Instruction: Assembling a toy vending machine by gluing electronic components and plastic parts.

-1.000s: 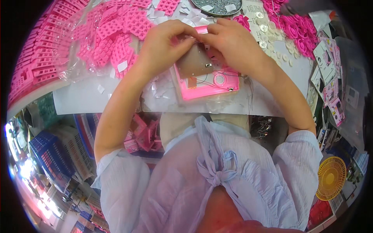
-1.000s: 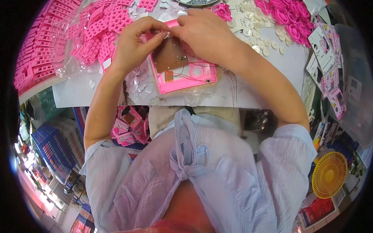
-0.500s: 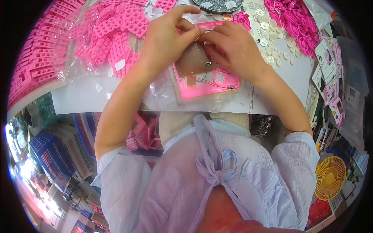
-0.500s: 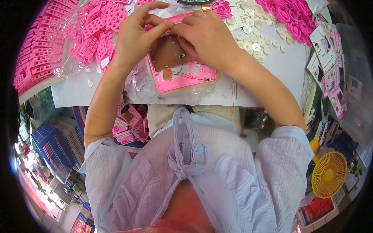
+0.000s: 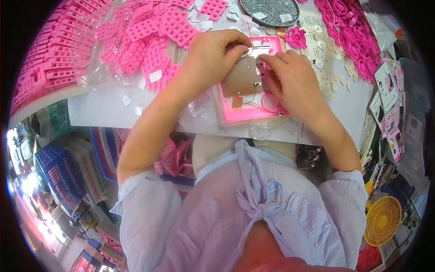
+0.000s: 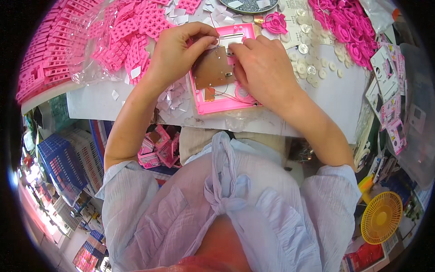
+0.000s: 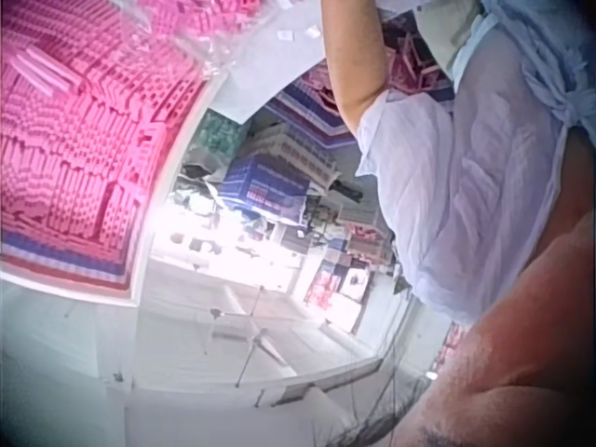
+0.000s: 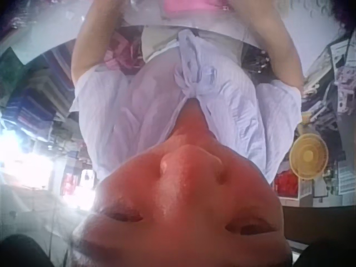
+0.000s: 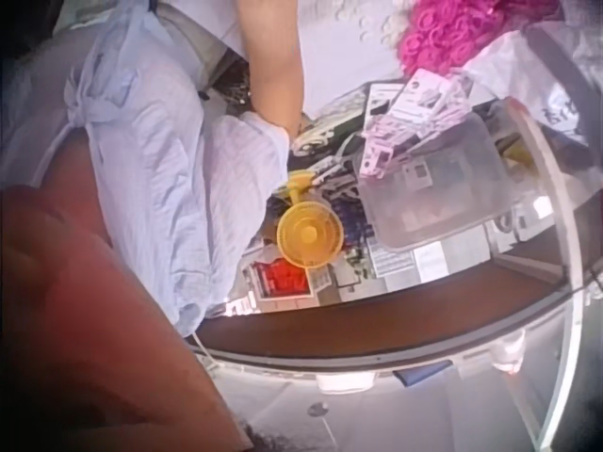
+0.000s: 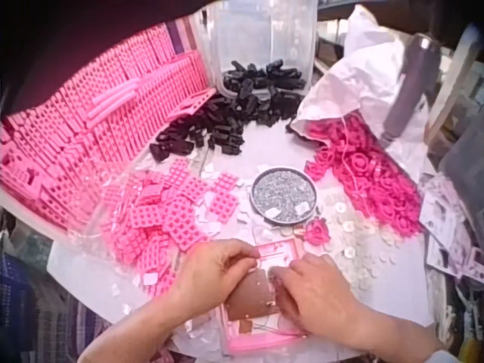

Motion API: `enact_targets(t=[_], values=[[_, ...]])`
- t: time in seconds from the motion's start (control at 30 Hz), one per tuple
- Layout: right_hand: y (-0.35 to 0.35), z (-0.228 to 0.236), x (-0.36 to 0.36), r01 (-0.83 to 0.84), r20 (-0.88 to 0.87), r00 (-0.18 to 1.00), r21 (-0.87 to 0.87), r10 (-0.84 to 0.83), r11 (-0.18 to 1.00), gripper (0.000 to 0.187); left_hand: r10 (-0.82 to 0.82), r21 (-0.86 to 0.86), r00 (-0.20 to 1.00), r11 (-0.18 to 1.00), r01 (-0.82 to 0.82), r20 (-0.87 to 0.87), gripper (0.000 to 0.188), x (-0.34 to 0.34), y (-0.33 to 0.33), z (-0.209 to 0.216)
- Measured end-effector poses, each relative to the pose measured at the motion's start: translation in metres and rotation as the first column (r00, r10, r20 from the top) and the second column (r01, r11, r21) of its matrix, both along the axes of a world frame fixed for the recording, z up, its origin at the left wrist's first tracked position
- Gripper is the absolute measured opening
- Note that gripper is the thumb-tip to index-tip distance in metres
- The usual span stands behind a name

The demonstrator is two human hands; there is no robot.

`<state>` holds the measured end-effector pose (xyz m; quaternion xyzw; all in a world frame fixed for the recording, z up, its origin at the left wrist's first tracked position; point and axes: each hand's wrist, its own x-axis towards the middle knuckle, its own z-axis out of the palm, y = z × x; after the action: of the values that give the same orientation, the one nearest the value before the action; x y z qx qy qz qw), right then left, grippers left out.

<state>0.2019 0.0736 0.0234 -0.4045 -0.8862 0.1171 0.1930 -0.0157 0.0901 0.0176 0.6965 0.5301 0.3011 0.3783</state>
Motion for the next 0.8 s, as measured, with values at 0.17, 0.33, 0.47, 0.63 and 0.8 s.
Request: enact_targets(t=[0.17,0.33,0.47,0.63,0.8], values=[[0.0,0.0,0.004,-0.009,0.013,1.0,0.066,0.008,0.998,0.011,-0.238,0.039,0.971,0.971,0.238,0.011,0.015,-0.005,0.008,-0.005],[-0.004,0.0,0.007,0.001,-0.009,1.0,0.084,-0.001,0.996,0.01,-0.275,0.203,0.93,0.923,0.327,-0.245,0.012,-0.004,0.006,-0.003],[-0.011,0.001,0.002,-0.073,0.01,0.997,0.06,0.073,0.995,0.011,-0.203,0.349,0.9,0.871,0.346,-0.386,0.01,0.009,0.003,-0.002],[-0.009,0.002,0.002,-0.056,-0.015,0.998,0.068,0.057,0.996,0.013,-0.218,0.293,0.744,0.821,0.489,-0.632,0.012,0.021,0.008,0.006],[-0.009,0.002,0.006,-0.05,-0.068,0.996,0.052,0.054,0.997,0.014,-0.338,0.149,0.554,0.74,0.656,-0.761,0.014,0.042,0.015,0.023]])
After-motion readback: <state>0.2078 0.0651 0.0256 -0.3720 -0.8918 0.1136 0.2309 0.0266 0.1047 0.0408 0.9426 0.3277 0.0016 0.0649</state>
